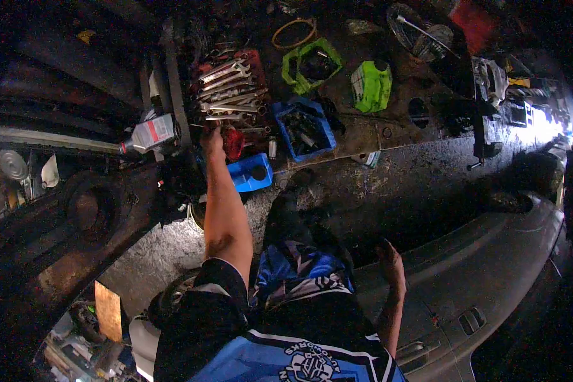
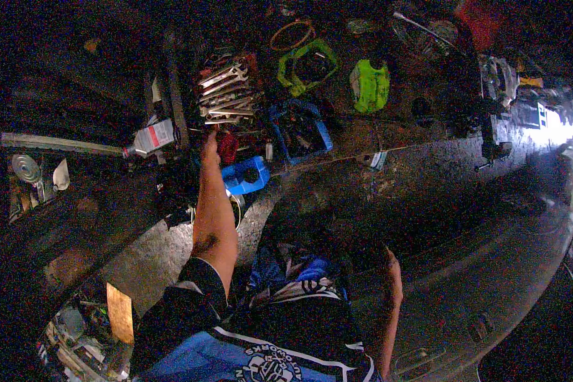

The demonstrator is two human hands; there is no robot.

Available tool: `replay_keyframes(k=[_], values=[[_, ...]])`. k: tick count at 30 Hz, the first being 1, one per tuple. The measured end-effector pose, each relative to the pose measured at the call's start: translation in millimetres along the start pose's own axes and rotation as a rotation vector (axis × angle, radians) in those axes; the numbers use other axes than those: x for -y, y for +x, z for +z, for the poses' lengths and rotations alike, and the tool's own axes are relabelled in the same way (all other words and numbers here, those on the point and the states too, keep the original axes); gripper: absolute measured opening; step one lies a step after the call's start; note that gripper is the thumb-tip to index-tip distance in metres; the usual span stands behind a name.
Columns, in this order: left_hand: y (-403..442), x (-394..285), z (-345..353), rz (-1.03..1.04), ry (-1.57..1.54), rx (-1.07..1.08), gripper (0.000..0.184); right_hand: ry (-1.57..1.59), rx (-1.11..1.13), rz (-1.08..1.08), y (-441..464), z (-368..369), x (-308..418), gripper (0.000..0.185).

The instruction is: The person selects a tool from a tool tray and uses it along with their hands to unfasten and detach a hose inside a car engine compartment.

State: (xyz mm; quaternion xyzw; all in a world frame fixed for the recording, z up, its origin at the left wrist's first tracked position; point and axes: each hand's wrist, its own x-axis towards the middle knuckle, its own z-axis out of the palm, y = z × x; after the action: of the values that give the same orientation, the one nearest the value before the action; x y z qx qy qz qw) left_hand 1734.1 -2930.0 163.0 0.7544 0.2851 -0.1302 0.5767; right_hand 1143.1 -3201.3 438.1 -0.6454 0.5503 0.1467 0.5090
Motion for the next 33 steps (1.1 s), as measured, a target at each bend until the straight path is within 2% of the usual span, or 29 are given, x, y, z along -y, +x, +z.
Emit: replay_keyframes(k=[4, 5, 7, 8, 9, 10, 12, 14, 16, 17, 18, 19, 20, 21, 23, 24, 26, 28, 29, 31, 33], values=[[-41, -44, 5, 0.153, 0.029, -0.043, 0.059, 0.205, -0.003, 0.088, 10, 1, -21, 0.04], [-48, -51, 7, 0.189, 0.042, -0.069, 0.06, 0.141, -0.016, 0.03, 10, 2, -25, 0.04], [-57, -65, 16, 0.006, 0.033, -0.074, 0.059, -0.045, -0.063, -0.138, 15, 4, -40, 0.041], [-61, -71, 24, 0.047, 0.224, -0.018, 0.058, -0.167, -0.091, -0.251, 18, 4, -50, 0.041], [-64, -76, 32, 0.099, 0.412, 0.029, 0.056, -0.227, -0.058, -0.256, 20, 1, -50, 0.041], [-72, -83, 44, 0.287, 0.795, 0.135, 0.054, -0.286, -0.026, -0.263, 25, -1, -42, 0.041], [-109, -84, 69, 0.431, 0.734, 0.279, 0.048, -0.369, -0.055, -0.347, 34, -4, -26, 0.042], [-261, -158, 77, 0.476, 0.152, 0.354, 0.036, -0.405, -0.186, -0.506, 34, 1, 9, 0.044], [-332, -162, 90, 0.33, 0.121, 0.747, 0.033, -0.424, -0.345, -0.658, 21, 4, 66, 0.048], [-350, -123, 108, 0.75, 0.362, 0.776, 0.04, -0.423, -0.432, -0.737, 12, 3, 96, 0.051], [-391, -119, 112, 0.41, 0.329, 0.867, 0.043, -0.411, -0.452, -0.758, 7, 1, 121, 0.052], [-422, -87, 119, 0.471, 0.372, 0.866, 0.046, -0.398, -0.472, -0.777, 2, -2, 141, 0.054], [-452, -89, 107, 0.529, 0.394, 1.017, 0.048, -0.385, -0.489, -0.797, 0, -6, 146, 0.056], [-478, -83, 103, 0.429, 0.312, 1.112, 0.051, -0.35, -0.394, -0.757, 4, -13, 133, 0.054], [-501, -58, 94, 0.446, 0.369, 1.104, 0.055, -0.284, -0.208, -0.674, 19, -25, 102, 0.052], [-509, -51, 87, 0.441, 0.389, 1.089, 0.055, -0.255, -0.104, -0.552, 9, -32, 110, 0.051], [-515, -57, 71, 0.412, 0.485, 1.117, 0.059, -0.27, -0.037, -0.604, 13, -40, 92, 0.049], [-517, -43, 60, 0.537, 0.448, 0.858, 0.05, -0.2, 0.02, -0.665, 12, -42, 82, 0.045], [-517, -35, 55, 0.597, 0.425, 0.725, 0.046, -0.177, 0.048, -0.6, 8, -41, 82, 0.043], [-514, -60, 35, 0.294, 0.378, 0.635, 0.051, -0.131, 0.104, -0.466, -10, -43, 94, 0.04], [-502, -53, 22, 0.296, 0.165, 0.487, 0.053, -0.182, 0.081, -0.609, 4, -31, 74, 0.037]])
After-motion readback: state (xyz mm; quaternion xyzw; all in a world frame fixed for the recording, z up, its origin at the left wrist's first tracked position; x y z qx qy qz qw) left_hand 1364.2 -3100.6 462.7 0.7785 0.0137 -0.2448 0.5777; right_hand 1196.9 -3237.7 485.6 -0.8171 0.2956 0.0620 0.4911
